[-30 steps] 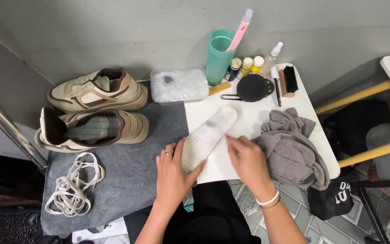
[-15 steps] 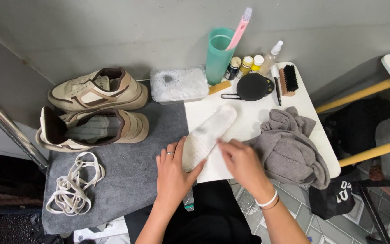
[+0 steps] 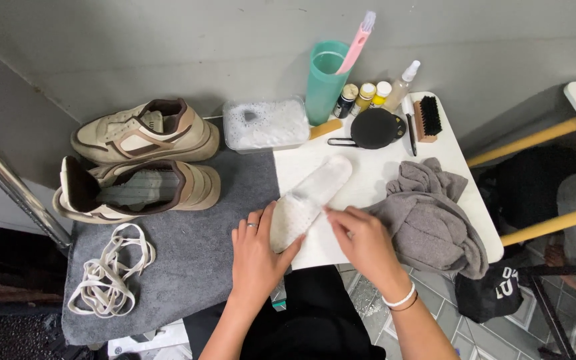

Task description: The person cleans a white shoe insole using a small brush and a cleaning solution. They scrub the insole thoroughly and then wipe it with a cloth.

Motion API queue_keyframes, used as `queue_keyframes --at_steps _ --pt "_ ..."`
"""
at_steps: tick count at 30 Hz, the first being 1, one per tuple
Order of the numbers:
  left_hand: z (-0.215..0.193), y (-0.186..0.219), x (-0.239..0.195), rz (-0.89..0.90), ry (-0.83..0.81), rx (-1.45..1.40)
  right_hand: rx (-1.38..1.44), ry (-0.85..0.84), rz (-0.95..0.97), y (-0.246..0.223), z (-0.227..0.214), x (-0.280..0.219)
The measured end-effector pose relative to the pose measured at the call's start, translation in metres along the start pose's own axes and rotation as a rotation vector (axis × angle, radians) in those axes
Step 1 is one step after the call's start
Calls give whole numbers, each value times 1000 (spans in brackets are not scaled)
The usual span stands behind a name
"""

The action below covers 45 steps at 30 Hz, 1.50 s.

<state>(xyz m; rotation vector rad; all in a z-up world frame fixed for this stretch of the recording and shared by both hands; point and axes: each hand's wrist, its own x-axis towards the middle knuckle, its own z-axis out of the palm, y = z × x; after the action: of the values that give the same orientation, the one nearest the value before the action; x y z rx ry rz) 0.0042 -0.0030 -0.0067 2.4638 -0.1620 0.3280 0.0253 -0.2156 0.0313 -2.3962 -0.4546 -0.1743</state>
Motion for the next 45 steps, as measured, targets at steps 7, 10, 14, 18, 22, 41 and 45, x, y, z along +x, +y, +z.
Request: queue_keyframes --at_steps 7,10,14,18,22,41,45 --pt "-2 1 0 -10 -12 -16 28 -11 -16 4 -3 2" --pt "-1 2 -1 0 -4 -10 -113 129 67 11 -6 0" --pt "-2 1 0 -6 -4 -5 -27 19 99 9 -9 -3" --pt "-2 2 0 4 -4 -10 -17 -18 100 9 -12 -6" --pt "1 1 -2 0 -13 -32 -52 33 85 8 -18 -9" --pt "-14 15 -12 -151 -47 -330 109 157 172 4 -26 1" --pt "-31 30 -7 -202 -59 -368 -52 198 132 15 -25 11"
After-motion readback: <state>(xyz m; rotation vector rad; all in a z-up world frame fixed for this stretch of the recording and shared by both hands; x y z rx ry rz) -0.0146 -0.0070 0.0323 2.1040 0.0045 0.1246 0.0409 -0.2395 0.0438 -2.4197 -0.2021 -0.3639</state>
